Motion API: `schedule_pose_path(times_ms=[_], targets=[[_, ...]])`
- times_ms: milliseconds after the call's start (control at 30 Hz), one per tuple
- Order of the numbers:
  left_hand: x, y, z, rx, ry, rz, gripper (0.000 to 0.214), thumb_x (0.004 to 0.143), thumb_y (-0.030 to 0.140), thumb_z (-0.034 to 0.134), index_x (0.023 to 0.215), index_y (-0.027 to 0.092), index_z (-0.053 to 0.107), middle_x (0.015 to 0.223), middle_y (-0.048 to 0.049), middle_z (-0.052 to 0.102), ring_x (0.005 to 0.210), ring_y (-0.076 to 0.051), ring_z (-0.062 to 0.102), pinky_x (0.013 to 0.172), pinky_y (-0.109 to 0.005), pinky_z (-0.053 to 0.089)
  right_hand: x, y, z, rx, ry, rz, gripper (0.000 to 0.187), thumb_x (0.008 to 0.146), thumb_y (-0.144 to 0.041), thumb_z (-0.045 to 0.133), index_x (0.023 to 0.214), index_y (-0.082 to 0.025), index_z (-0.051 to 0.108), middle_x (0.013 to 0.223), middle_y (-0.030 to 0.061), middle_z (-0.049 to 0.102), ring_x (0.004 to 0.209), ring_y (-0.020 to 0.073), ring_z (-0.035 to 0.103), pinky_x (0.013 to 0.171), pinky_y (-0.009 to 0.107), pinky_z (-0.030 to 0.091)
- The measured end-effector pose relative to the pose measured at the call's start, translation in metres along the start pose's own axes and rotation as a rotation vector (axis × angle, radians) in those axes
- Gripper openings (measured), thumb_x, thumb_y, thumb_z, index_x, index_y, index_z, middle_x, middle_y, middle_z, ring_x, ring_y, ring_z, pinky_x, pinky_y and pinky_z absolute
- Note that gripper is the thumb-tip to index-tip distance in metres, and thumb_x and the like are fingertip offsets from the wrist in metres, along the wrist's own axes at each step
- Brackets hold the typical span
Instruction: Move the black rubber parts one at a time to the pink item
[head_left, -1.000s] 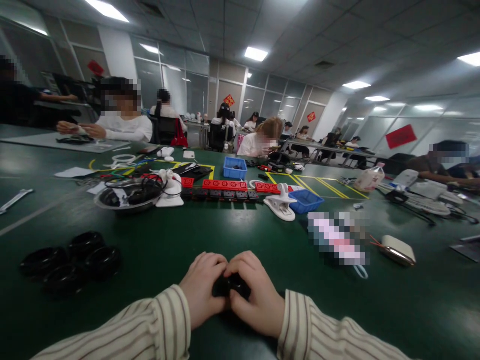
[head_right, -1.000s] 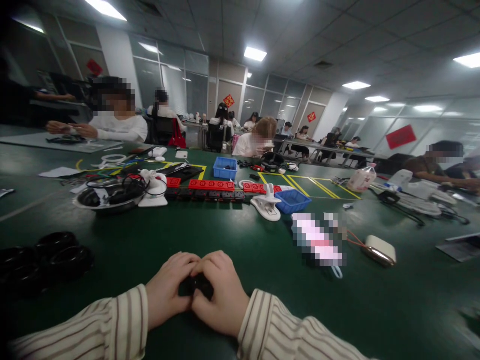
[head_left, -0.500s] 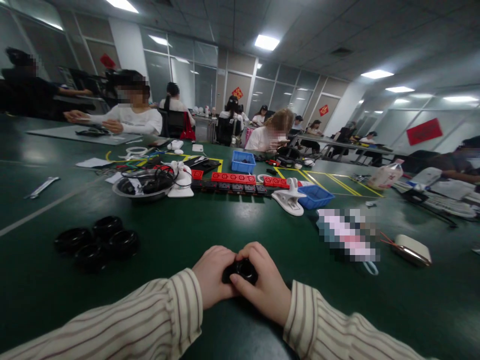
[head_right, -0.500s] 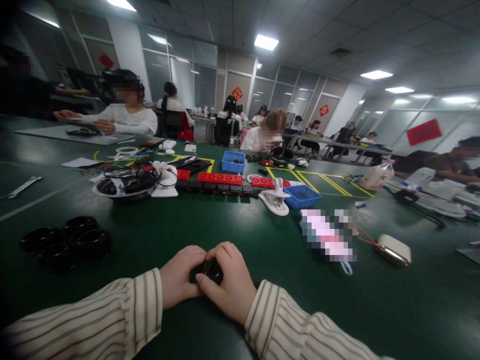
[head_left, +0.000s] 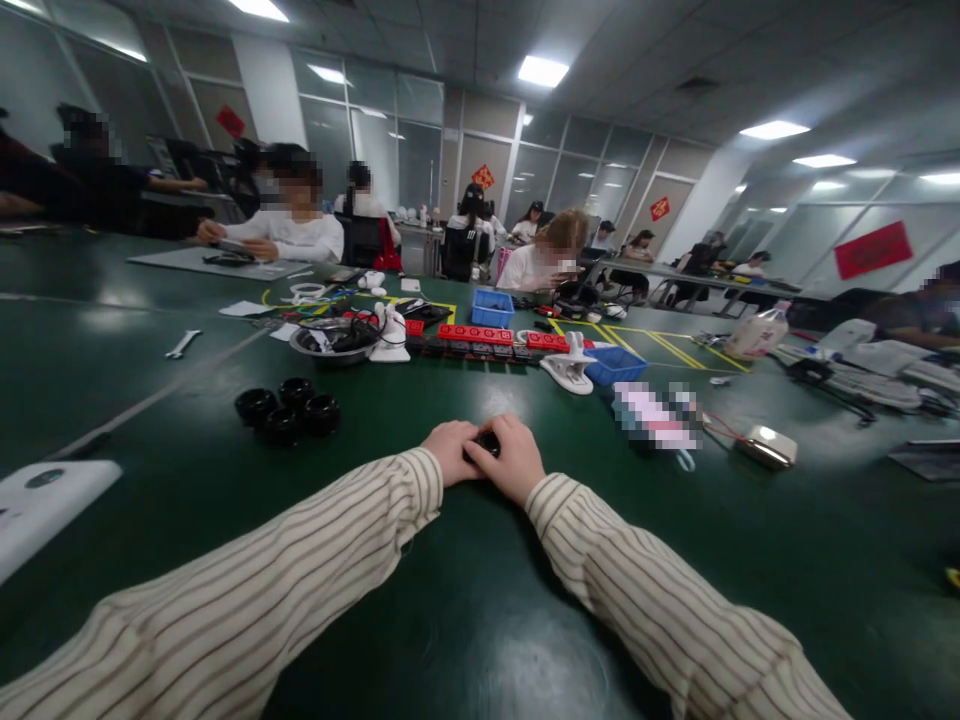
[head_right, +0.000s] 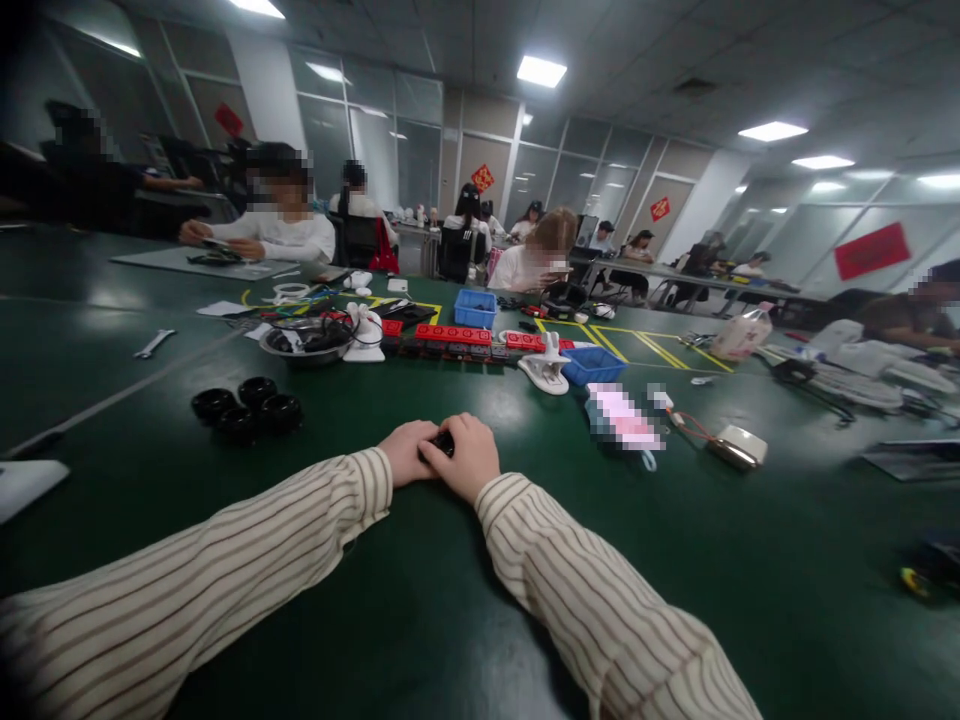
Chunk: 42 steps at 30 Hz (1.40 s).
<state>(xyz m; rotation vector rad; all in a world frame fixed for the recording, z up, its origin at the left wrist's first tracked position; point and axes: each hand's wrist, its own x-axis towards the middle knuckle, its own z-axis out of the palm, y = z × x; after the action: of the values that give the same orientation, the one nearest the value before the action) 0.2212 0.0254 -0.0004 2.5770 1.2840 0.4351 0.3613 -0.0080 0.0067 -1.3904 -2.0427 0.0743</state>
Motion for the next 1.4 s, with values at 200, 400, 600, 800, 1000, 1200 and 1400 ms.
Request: schedule_pose_path(times_ms=[200,400,600,800,1000,1200,1400], targets=[[0.021,-0.020,-0.005,0.016,0.040,-0.051,0.029,0.067,0.036,0.063,0.089,0.017,0.062,0.091,-0.0063,0.064,0.090,-0.024,0.059,0.081,-0.031,0.044,0.021,0.002,0.021,0.079,0.105,0.073,0.016,0.078,-0.027,0.055,0.091,-0.017,0.056,0.090,0.0054,0.059,0.088,0.0196,0.052,0.081,0.032,0.041],[0.036,-0.034,-0.004,0.006,0.077,-0.118,0.025,0.072,0.030,0.058,0.093,0.017,0.061,0.096,-0.0075,0.066,0.091,-0.023,0.061,0.079,-0.029,0.045,0.054,-0.001,0.043,0.127,0.176,0.137,0.023,0.077,-0.017,0.051,0.099,-0.016,0.055,0.102,0.0063,0.059,0.099,0.0204,0.050,0.090,0.033,0.038],[0.030,-0.031,-0.005,0.029,0.127,-0.231,0.038,0.069,0.035,0.062,0.102,0.018,0.058,0.100,-0.0079,0.065,0.095,-0.025,0.059,0.083,-0.031,0.044,0.060,-0.002,0.045,0.033,0.192,0.244,0.024,0.079,-0.038,0.054,0.090,-0.017,0.055,0.093,0.0078,0.054,0.091,0.0227,0.051,0.083,0.036,0.040],[0.025,-0.030,-0.008,0.045,0.119,-0.248,0.029,0.069,0.035,0.060,0.092,0.017,0.061,0.092,-0.0070,0.065,0.092,-0.024,0.059,0.080,-0.031,0.045,0.055,-0.001,0.040,0.027,0.149,0.204,0.014,0.078,-0.033,0.055,0.081,-0.019,0.056,0.090,0.0052,0.054,0.090,0.0200,0.050,0.081,0.033,0.039],[0.023,-0.031,-0.010,0.028,0.064,-0.156,0.032,0.070,0.033,0.060,0.097,0.016,0.062,0.096,-0.0076,0.066,0.093,-0.025,0.060,0.079,-0.029,0.045,0.050,-0.005,0.036,0.105,0.073,0.067,0.011,0.076,-0.015,0.050,0.084,-0.019,0.056,0.089,0.0026,0.058,0.088,0.0179,0.051,0.082,0.031,0.038],[0.026,-0.029,-0.007,0.057,0.074,-0.123,0.029,0.073,0.037,0.057,0.096,0.019,0.060,0.096,-0.0065,0.066,0.093,-0.024,0.061,0.080,-0.030,0.045,0.047,-0.012,0.038,-0.006,0.146,0.104,0.015,0.079,-0.025,0.052,0.091,-0.017,0.056,0.095,0.0069,0.056,0.093,0.0216,0.049,0.083,0.034,0.037],[0.027,-0.028,-0.006,0.091,0.059,-0.184,0.029,0.069,0.034,0.060,0.092,0.016,0.061,0.090,-0.0093,0.066,0.090,-0.026,0.062,0.078,-0.031,0.047,0.051,-0.008,0.041,-0.080,0.130,0.163,0.016,0.082,-0.034,0.051,0.084,-0.019,0.056,0.091,0.0062,0.054,0.089,0.0218,0.049,0.077,0.033,0.038]])
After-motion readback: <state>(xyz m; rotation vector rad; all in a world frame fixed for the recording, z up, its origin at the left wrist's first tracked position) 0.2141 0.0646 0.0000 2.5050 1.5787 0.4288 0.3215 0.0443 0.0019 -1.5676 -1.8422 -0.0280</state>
